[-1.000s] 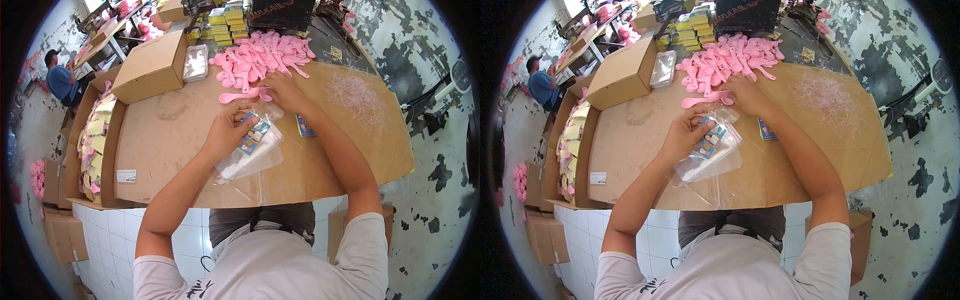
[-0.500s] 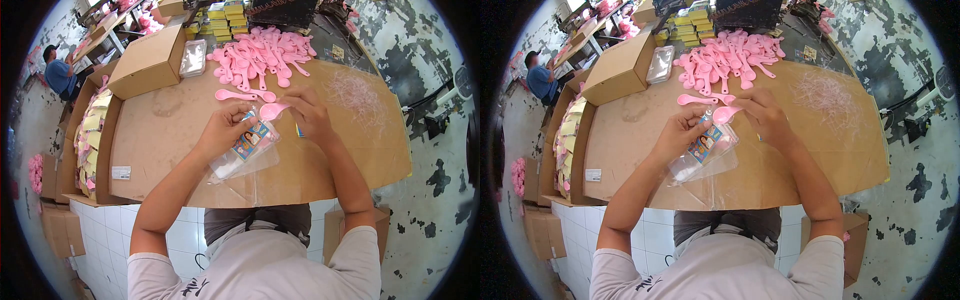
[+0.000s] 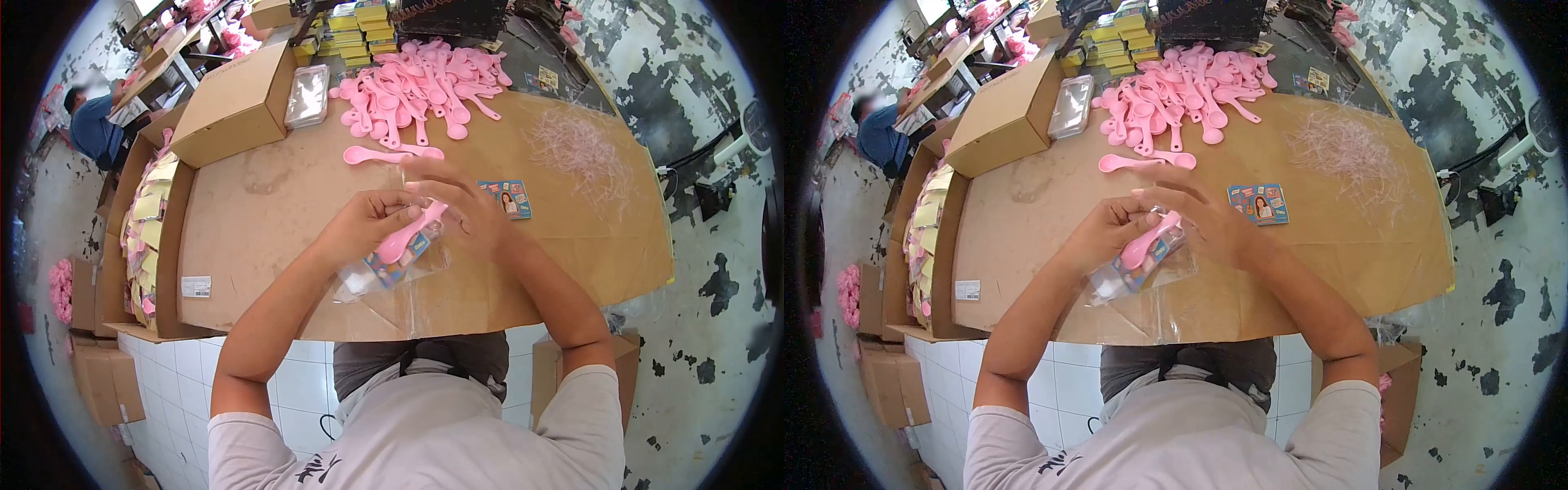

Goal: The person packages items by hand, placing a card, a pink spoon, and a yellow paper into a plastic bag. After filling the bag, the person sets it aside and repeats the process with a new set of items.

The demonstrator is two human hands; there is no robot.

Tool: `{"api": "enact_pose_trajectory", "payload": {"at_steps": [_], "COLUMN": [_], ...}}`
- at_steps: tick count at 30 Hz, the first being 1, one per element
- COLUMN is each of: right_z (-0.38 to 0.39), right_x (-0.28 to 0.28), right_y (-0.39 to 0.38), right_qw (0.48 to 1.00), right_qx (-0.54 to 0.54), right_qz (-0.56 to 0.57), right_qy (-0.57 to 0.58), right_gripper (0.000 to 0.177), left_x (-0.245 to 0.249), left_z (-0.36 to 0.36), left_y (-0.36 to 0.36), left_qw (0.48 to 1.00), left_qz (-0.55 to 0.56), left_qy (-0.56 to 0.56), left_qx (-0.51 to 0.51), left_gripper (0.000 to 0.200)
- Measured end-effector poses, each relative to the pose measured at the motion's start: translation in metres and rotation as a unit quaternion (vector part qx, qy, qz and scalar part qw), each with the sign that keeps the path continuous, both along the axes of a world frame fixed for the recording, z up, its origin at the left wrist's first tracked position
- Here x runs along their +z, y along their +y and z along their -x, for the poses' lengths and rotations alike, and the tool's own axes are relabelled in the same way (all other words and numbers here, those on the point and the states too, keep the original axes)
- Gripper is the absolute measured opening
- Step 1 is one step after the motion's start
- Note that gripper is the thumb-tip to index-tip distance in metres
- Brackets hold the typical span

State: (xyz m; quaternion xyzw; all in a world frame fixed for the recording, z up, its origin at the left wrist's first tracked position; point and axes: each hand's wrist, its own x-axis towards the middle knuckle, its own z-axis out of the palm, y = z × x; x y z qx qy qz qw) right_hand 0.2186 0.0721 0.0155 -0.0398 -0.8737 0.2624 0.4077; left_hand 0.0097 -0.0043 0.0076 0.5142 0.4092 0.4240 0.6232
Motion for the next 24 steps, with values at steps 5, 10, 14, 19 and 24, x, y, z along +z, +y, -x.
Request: {"api": "enact_pose_trajectory", "payload": {"at_steps": [5,10,14,19,24], "right_z": [-0.009,-0.019,-0.018,-0.019,-0.012], "right_x": [0.025,0.023,0.059,0.110,0.109], "right_y": [0.004,0.012,0.001,-0.009,-0.012], "right_qw": [0.997,0.987,0.996,0.988,0.977], "right_qx": [-0.052,0.033,-0.009,-0.100,-0.165], "right_qz": [0.056,0.135,0.049,-0.086,-0.070], "right_qy": [-0.027,-0.084,-0.075,-0.084,-0.112], "right_gripper": [0.053,0.022,0.007,0.008,0.011], "left_x": [0.004,-0.003,0.008,0.011,0.019], "left_z": [0.001,-0.001,0.002,-0.001,-0.015], "left_y": [-0.003,-0.003,-0.004,-0.003,-0.018], "left_qw": [0.999,0.996,0.998,0.984,0.950], "left_qz": [0.045,0.026,-0.012,-0.141,-0.267], "left_qy": [-0.030,-0.071,-0.057,-0.030,0.086], "left_qx": [-0.002,-0.040,-0.001,0.101,0.135], "left_gripper": [0.030,0.036,0.039,0.044,0.053]}}
